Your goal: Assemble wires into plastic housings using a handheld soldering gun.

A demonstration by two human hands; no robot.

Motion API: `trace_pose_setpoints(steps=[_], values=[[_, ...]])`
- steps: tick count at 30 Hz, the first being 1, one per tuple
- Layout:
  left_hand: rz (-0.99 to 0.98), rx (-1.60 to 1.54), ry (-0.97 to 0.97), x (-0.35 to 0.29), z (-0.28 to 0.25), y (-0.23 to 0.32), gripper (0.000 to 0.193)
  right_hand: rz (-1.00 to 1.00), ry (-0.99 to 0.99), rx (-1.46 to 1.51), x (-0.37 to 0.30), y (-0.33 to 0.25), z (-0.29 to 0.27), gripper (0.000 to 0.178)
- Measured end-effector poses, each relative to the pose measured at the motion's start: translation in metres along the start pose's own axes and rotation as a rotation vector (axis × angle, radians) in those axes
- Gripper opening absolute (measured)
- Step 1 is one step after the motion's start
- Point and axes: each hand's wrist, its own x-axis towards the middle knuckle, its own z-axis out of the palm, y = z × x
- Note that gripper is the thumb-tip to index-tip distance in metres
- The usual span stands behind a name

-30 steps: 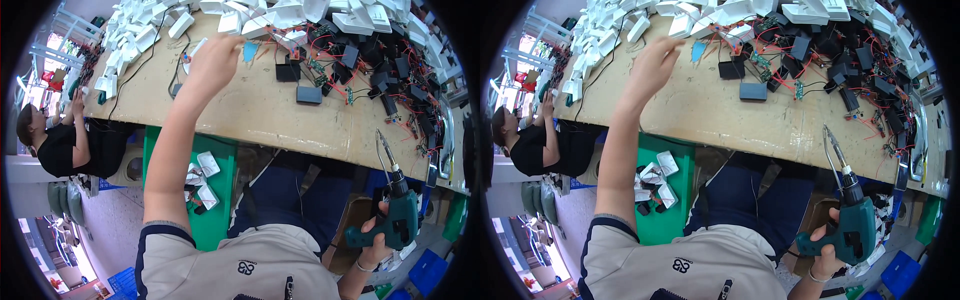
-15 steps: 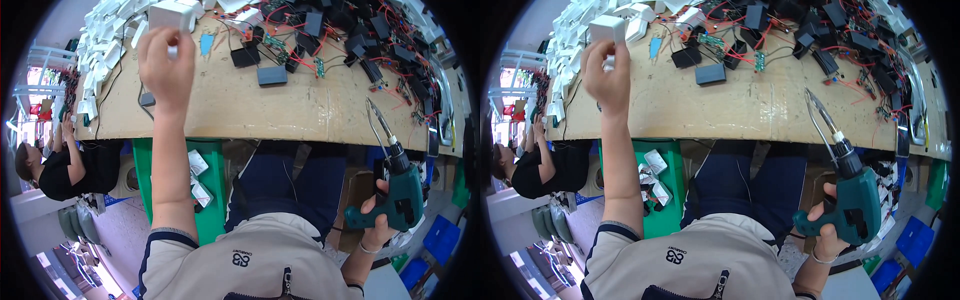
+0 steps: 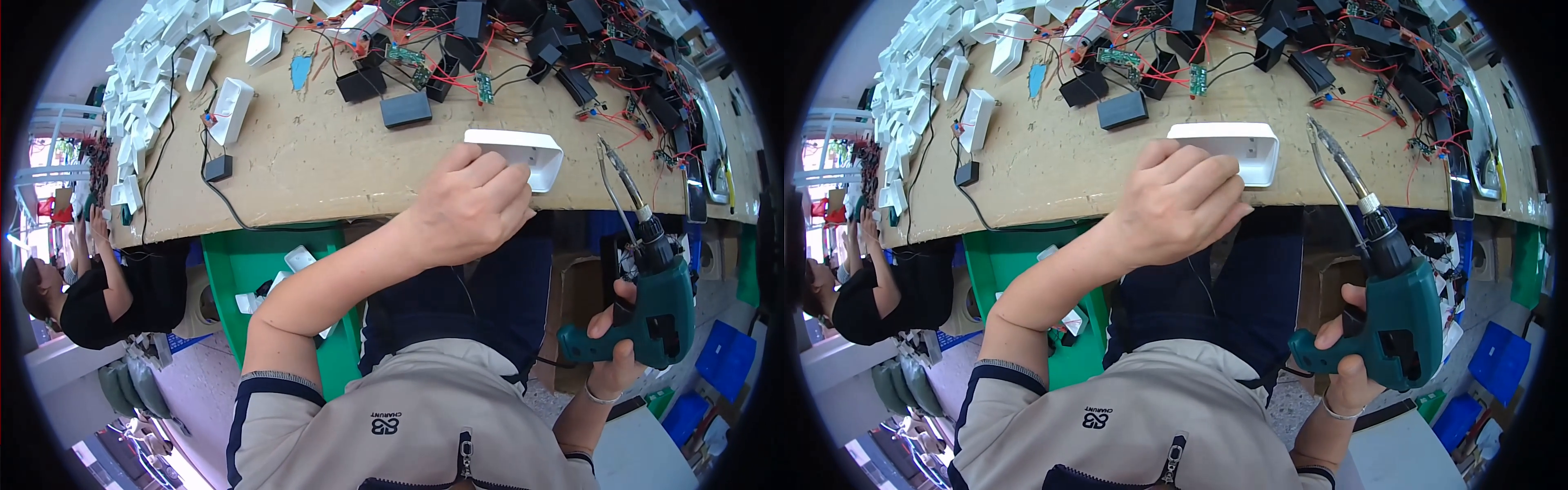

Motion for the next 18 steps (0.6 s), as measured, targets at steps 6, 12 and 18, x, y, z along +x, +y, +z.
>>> trace_pose_setpoints(steps=[6, 12, 18], values=[[-0.001, 0.108, 0.221, 0.029, -0.02, -0.051, 0.02, -0.011, 0.037, 0.001, 0.001, -0.001, -0.002, 0.07], [-0.11, 0.198, -0.155, 0.069, -0.002, -0.081, 0.027, -0.024, 0.043, 0.012, 0.003, -0.003, -0.002, 0.07], [-0.562, -0.425, -0.429, 0.103, -0.004, -0.093, 0.029, -0.041, 0.048, 0.027, 0.005, -0.001, -0.005, 0.068]])
